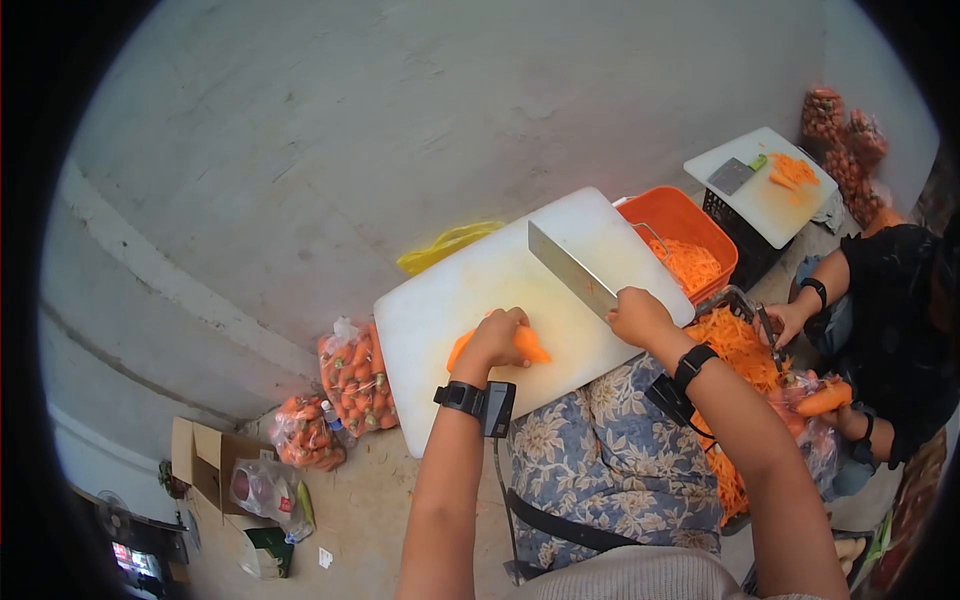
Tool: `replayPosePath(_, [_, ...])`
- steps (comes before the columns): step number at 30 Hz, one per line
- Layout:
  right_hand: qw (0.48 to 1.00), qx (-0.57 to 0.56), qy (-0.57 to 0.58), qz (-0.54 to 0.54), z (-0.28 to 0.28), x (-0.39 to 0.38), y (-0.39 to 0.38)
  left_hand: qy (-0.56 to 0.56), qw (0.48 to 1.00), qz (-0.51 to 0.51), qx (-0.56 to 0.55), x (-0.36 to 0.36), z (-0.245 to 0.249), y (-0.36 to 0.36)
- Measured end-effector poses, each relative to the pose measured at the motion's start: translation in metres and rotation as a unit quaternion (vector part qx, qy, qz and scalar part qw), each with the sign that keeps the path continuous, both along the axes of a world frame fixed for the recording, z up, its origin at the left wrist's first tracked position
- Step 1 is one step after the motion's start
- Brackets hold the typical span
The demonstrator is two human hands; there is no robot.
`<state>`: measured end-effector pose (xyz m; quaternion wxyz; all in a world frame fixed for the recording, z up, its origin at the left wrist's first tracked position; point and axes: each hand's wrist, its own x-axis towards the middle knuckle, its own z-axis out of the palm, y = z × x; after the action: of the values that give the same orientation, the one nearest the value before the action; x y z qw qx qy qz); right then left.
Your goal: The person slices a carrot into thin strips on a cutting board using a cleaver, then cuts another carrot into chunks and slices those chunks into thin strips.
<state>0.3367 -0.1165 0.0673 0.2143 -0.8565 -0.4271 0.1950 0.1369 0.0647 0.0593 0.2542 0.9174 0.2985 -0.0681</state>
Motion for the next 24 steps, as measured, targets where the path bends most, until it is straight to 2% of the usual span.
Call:
replayPosePath(3, [1.000, 0.001, -0.003, -0.003, 0.001, 0.000, -0.001, -0.013, 1.000, 0.003, 0.022, -0.004, -0.001, -0.006])
replayPosePath(8, [1.000, 0.010, 0.007, -0.007, 0.004, 0.000, -0.003, -0.145, 0.984, 0.053, 0.085, -0.023, 0.001, -0.043])
replayPosePath(12, [1.000, 0.006, 0.013, -0.002, 0.002, 0.000, -0.003, -0.175, 0.979, 0.069, 0.080, -0.035, -0.004, -0.064])
replayPosePath(14, [1.000, 0.012, 0.002, -0.007, 0.004, -0.002, -0.004, -0.240, 0.962, 0.064, 0.112, -0.041, -0.009, -0.072])
replayPosePath(24, [1.000, 0.030, -0.009, -0.001, -0.004, -0.004, -0.006, -0.324, 0.929, 0.149, 0.096, -0.034, -0.021, -0.104])
